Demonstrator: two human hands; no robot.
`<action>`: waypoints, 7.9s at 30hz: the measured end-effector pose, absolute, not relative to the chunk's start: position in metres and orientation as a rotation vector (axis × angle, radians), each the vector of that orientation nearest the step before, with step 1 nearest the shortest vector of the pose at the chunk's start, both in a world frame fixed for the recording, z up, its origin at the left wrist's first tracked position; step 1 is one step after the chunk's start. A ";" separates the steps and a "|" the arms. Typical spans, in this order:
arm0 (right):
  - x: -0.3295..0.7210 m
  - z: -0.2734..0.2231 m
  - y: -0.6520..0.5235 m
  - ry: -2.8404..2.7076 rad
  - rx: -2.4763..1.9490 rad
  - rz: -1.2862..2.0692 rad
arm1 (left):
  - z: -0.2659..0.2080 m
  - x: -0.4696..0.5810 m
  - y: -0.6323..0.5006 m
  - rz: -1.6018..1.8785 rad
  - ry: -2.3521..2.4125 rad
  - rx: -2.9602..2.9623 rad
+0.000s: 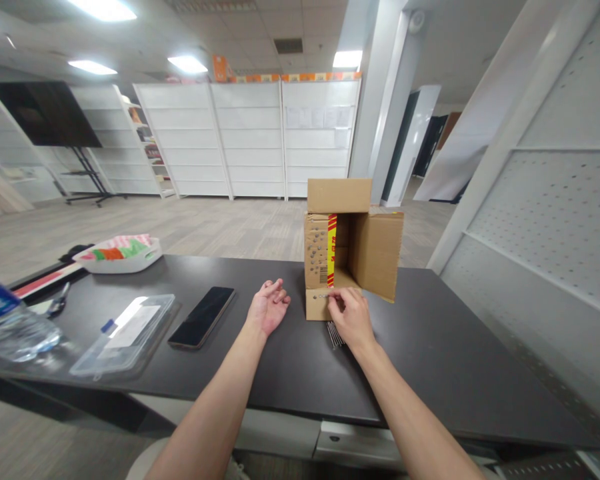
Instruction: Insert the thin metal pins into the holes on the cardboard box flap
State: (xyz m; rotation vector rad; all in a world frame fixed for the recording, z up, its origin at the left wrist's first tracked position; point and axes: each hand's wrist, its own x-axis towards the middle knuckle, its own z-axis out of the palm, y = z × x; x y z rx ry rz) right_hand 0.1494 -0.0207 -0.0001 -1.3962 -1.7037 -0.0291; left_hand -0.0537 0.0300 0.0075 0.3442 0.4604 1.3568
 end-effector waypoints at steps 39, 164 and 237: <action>0.146 0.015 -0.047 -2.140 -1.356 0.255 | 0.010 -0.053 0.027 1.352 0.454 0.346; 0.150 0.000 -0.024 -1.550 -1.206 0.023 | 0.010 -0.054 0.027 1.353 0.467 0.353; 0.150 -0.003 -0.021 -1.670 -1.263 0.021 | 0.013 -0.053 0.025 1.358 0.475 0.337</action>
